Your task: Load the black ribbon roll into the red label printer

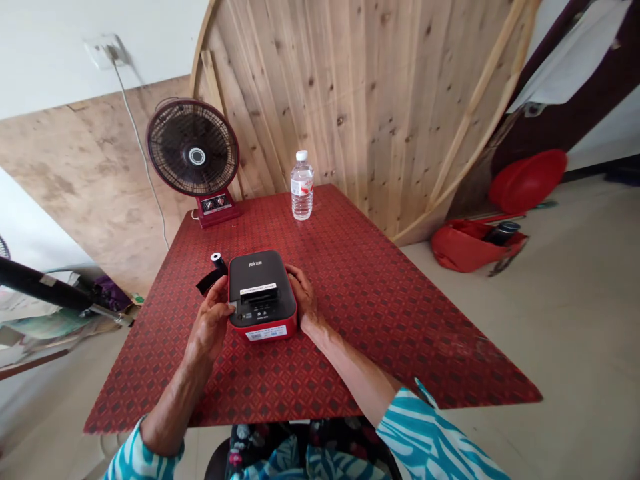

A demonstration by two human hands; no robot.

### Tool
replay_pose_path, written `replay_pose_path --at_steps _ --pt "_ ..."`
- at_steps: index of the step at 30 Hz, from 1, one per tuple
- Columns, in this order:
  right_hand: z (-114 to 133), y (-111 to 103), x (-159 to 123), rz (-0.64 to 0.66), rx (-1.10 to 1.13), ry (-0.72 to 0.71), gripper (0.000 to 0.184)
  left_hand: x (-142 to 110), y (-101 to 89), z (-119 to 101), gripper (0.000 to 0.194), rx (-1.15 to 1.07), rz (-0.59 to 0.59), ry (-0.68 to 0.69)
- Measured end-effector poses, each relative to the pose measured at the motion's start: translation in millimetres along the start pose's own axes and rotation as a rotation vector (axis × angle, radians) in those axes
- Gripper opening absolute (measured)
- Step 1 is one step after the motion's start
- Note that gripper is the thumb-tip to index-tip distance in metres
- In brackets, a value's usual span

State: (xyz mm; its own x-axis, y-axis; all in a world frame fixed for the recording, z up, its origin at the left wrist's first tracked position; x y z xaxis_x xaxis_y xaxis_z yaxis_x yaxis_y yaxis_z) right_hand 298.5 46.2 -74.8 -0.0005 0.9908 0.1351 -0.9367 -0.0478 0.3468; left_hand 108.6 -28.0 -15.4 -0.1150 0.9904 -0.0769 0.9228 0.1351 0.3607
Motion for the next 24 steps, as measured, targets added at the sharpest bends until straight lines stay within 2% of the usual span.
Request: replay_pose_path --at_steps 7,16,24 --pt "11.2 0.0 -5.6 0.002 -0.046 0.008 0.034 -2.7 1.5 3.4 0.058 -0.051 -0.039 0.034" --pt "-2.3 -5.6 -7.0 -0.006 -0.020 0.090 0.043 -10.2 8.0 8.2 0.060 -0.093 -0.038 0.062" --pt "6.6 -4.0 -14.0 -0.017 -0.015 0.155 0.048 -14.6 6.3 4.0 0.057 -0.029 -0.012 0.053"
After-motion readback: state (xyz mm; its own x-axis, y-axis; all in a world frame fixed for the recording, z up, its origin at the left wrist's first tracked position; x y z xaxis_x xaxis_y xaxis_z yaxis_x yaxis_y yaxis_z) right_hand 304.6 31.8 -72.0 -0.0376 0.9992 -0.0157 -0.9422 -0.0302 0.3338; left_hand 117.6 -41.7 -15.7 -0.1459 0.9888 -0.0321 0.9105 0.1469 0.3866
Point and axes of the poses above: each hand's wrist, its own x-axis towards the middle knuckle, its own y-axis out of the palm, z = x × y, the point moved 7 cm from there along x, towards the middle knuckle, and after that the axes turned 5 degrees about z, right-handed, at the moved point
